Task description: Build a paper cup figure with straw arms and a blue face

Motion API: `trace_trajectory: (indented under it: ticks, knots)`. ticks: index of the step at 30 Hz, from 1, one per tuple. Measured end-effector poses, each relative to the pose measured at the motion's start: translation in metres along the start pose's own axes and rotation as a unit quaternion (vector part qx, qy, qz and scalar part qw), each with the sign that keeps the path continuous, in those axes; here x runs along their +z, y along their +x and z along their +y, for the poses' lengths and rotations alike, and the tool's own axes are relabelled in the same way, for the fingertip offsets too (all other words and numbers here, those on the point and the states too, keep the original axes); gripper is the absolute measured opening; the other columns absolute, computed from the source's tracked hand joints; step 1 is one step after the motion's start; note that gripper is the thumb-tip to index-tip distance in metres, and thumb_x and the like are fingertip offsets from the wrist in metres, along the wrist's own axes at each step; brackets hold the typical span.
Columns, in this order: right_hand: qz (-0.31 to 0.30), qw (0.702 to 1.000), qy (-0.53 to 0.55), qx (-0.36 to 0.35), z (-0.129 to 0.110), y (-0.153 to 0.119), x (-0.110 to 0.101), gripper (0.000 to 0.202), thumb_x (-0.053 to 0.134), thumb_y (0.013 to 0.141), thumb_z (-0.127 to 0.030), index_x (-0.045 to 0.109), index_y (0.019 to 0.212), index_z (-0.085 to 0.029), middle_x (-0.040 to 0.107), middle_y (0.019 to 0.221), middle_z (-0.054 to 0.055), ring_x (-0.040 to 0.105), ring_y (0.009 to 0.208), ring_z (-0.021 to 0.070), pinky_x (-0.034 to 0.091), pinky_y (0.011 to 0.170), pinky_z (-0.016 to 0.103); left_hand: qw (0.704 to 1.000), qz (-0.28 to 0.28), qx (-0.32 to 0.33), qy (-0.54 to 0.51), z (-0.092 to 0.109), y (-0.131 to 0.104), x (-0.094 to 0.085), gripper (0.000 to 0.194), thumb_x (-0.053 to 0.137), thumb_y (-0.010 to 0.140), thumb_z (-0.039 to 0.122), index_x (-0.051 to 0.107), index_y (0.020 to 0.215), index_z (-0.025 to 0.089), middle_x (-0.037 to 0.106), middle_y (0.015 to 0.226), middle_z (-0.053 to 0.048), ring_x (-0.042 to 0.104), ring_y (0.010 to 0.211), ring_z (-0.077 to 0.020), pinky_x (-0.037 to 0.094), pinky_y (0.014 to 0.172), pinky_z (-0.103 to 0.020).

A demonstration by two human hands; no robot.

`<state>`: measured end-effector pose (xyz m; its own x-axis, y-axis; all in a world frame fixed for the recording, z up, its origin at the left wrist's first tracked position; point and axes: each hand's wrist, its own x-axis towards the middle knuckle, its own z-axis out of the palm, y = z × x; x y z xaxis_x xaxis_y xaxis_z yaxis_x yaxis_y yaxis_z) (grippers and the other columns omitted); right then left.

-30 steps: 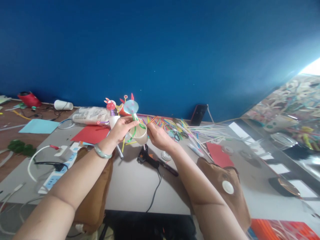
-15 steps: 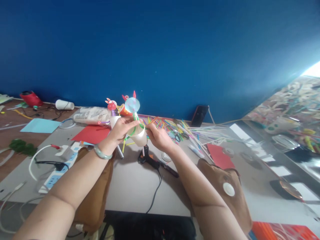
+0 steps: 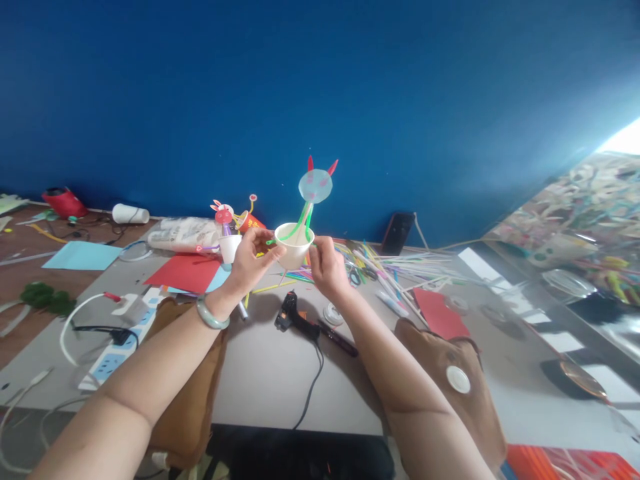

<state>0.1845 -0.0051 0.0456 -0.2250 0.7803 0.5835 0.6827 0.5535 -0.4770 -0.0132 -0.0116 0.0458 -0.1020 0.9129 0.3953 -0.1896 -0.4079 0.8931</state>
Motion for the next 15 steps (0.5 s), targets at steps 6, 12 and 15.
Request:
trace_trajectory:
  ticks: [6, 12, 15]
  knots:
    - [0.025, 0.999, -0.015, -0.027, 0.0006, -0.0007, 0.0005, 0.027, 0.033, 0.103, -0.039, 0.052, 0.110, -0.020, 0.063, 0.070, 0.003, 0.056, 0.057, 0.0179, 0.037, 0.059, 0.028, 0.998, 0.000, 0.049, -0.028, -0.0015, 0.0011, 0.0015, 0.034, 0.082, 0.075, 0.045, 0.069, 0.089, 0.017, 0.071, 0.077, -0.002, 0.066, 0.070, -0.0123, 0.054, 0.068, -0.024]
    - [0.047, 0.996, -0.033, -0.072, 0.0012, -0.0017, 0.0025, 0.024, 0.036, 0.103, -0.037, 0.052, 0.108, -0.021, 0.059, 0.062, -0.001, 0.052, 0.051, 0.0152, 0.034, 0.056, 0.025, 0.995, 0.024, 0.096, -0.014, -0.0024, 0.0012, 0.0002, 0.025, 0.081, 0.078, 0.040, 0.071, 0.088, 0.019, 0.069, 0.071, 0.000, 0.062, 0.058, -0.0093, 0.049, 0.052, -0.020]
    - [0.043, 0.995, -0.042, -0.075, 0.0008, -0.0019, 0.0032, 0.024, 0.035, 0.103, -0.037, 0.053, 0.106, -0.021, 0.059, 0.061, -0.001, 0.052, 0.050, 0.0153, 0.033, 0.056, 0.026, 0.994, 0.033, 0.104, 0.005, 0.0008, -0.0008, 0.0018, 0.024, 0.080, 0.080, 0.039, 0.071, 0.091, 0.020, 0.067, 0.069, 0.001, 0.061, 0.055, -0.0086, 0.048, 0.049, -0.020]
